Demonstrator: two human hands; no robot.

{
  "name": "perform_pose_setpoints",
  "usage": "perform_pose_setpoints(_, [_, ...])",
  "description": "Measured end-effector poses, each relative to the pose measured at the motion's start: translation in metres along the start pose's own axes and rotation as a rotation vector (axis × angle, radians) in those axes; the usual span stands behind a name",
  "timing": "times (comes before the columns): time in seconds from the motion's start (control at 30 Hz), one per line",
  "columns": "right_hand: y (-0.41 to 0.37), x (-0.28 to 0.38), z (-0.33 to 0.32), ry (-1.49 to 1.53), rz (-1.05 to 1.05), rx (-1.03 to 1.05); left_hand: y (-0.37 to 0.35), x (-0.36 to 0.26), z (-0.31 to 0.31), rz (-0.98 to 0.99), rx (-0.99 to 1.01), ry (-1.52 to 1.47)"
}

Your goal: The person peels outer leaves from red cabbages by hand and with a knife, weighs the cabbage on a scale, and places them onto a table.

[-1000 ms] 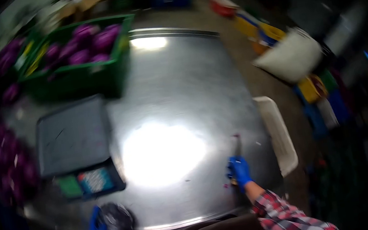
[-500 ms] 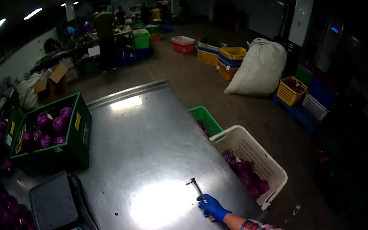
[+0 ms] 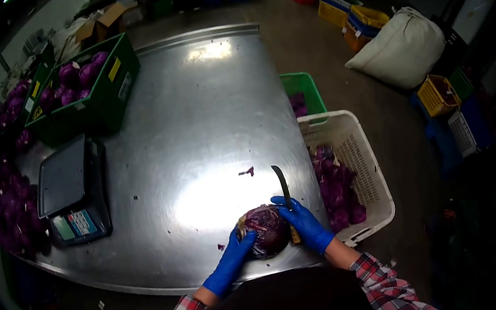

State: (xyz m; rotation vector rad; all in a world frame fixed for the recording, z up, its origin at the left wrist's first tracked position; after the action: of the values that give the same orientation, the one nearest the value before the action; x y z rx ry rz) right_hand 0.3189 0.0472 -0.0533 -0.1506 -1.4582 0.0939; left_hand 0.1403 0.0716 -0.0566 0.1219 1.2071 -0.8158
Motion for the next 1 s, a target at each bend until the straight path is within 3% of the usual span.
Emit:
perform_pose_setpoints(0.07, [-0.001, 0.007, 0.011, 0.044, -0.031, 0.023, -0.008, -0.006, -0.01, 0.099, -0.123, 0.06])
perform_pose_setpoints(0.13, [0.002, 0.016, 0.021, 0.088, -0.075, 0.045, -0.014, -0.035, -0.01, 0.181, -0.084, 0.112])
perform_pose_setpoints(0.2, [0.003, 0.022, 0.032, -0.018, -0.128, 0.101, -0.023, -0.063, -0.015, 0.478, -0.166, 0.619])
perform_pose_setpoints(0.23, [0.005, 0.016, 0.031, -0.097, -0.112, 0.091, -0.021, -0.068, -0.016, 0.476, -0.169, 0.625])
perform_pose_setpoints(0.27, [0.002, 0.024, 0.03, -0.093, -0.113, 0.092, -0.02, -0.075, -0.017, 0.491, -0.299, 0.934])
perform_pose_setpoints(0.3, [-0.004, 0.023, 0.029, -0.188, 0.201, 0.126, -0.021, -0.08, -0.016, 0.499, -0.43, 1.241])
perform_pose_setpoints(0.33, [-0.011, 0.018, 0.025, -0.284, 0.514, 0.157, -0.018, -0.072, -0.023, 0.5, -0.432, 1.241])
perform_pose_setpoints(0.37, [-0.01, -0.006, 0.019, -0.518, 0.172, 0.055, -0.01, -0.059, -0.039, 0.496, -0.419, 1.106])
perform_pose_setpoints(0.4, [-0.013, -0.022, 0.018, -0.516, 0.171, 0.053, -0.006, -0.05, -0.049, 0.487, -0.404, 0.971])
perform_pose_setpoints(0.47, [-0.017, -0.018, 0.018, -0.609, -0.104, -0.037, 0.004, -0.059, -0.041, 0.484, -0.43, 0.907])
perform_pose_setpoints(0.53, [-0.017, -0.015, 0.022, -0.688, -0.066, -0.036, 0.015, -0.065, -0.031, 0.629, -0.367, 0.919])
perform_pose_setpoints(0.6, [-0.016, -0.016, 0.017, -0.604, -0.078, -0.078, 0.022, -0.061, -0.024, 0.64, -0.353, 0.996])
perform_pose_setpoints(0.67, [-0.015, -0.021, 0.007, -0.613, -0.047, -0.072, 0.037, -0.049, -0.027, 0.557, -0.265, 0.541])
perform_pose_setpoints(0.7, [-0.016, -0.022, 0.004, -0.607, -0.042, -0.068, 0.041, -0.045, -0.029, 0.491, -0.254, 0.501])
perform_pose_setpoints(0.87, [-0.018, -0.001, 0.005, -0.669, 0.042, -0.091, 0.059, -0.049, -0.018, 0.416, -0.277, 0.578])
perform_pose_setpoints(1.0, [-0.017, 0.01, 0.011, -0.721, -0.087, -0.139, 0.062, -0.051, -0.014, 0.414, -0.329, 0.669])
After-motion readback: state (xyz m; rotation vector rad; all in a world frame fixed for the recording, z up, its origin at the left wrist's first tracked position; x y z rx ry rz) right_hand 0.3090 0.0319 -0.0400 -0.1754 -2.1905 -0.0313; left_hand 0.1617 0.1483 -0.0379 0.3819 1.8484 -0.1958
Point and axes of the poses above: each hand's wrist, its own y-axis towards the middle knuckle, its own z-axis out of the palm, x = y × z, the point moved 5 cm from there along y, towards the middle knuckle, and after that the axes turned 3 degrees about x, right-handed, at the moved point
